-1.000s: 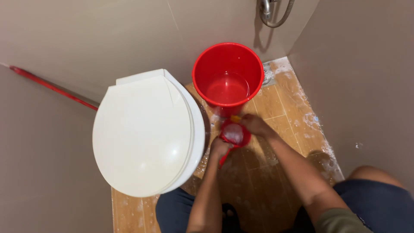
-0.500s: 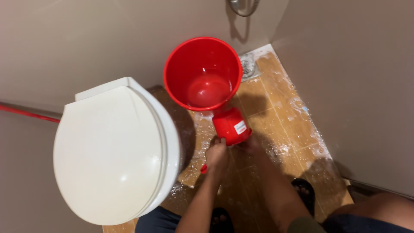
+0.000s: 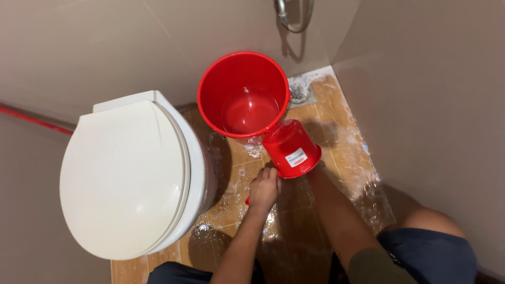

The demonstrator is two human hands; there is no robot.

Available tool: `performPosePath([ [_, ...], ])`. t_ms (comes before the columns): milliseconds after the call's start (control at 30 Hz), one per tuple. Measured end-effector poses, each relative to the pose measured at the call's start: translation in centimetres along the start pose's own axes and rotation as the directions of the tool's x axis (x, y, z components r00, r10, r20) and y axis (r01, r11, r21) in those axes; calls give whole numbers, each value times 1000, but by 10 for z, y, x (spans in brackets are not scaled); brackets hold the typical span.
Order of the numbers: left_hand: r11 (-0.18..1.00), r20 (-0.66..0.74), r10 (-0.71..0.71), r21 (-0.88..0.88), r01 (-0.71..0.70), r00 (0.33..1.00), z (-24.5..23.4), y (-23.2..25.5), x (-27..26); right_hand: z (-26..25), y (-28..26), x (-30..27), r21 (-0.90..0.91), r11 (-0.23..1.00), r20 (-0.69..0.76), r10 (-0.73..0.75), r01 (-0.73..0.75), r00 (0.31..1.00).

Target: Scrubbing a bathroom floor and drain area and removing hair debris.

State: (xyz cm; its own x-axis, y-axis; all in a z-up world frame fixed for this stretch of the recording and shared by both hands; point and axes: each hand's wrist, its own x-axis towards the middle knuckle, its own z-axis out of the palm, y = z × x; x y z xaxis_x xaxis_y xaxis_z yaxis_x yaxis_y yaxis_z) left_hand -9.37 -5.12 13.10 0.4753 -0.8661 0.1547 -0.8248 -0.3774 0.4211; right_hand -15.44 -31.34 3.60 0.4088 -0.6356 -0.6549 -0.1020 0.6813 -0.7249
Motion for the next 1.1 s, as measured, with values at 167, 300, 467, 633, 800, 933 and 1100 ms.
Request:
performPosePath([
  [167, 963, 56, -177, -196, 185, 983, -35, -4, 2, 31, -56, 18, -77, 993, 26, -86, 88, 996],
  [300, 916, 277, -280, -209, 342, 919, -53, -18, 3, 54, -95, 32, -122, 978, 37, -166, 170, 985],
  [467, 918, 361, -284, -166, 360, 888, -75, -10, 19, 108, -131, -32, -666, 571, 155, -525, 481, 837],
  [633, 969, 329, -194, -82, 233, 924, -68, -22, 26, 122, -119, -70, -719, 632, -101, -508, 290, 856],
  [800, 977, 420, -172, -42, 208, 891, -85, -15, 40, 112, -97, -64, -840, 481, -138, -635, 249, 760],
  [933, 979, 415, -161, -46, 198, 895, -85, -22, 47, 129, -177, -105, -955, 24, 91, -925, 295, 368],
  [1100, 973, 399, -124, -132, 190, 909, -87, -15, 55, 171, -325, -140, -714, 186, 151, -900, 675, 408],
])
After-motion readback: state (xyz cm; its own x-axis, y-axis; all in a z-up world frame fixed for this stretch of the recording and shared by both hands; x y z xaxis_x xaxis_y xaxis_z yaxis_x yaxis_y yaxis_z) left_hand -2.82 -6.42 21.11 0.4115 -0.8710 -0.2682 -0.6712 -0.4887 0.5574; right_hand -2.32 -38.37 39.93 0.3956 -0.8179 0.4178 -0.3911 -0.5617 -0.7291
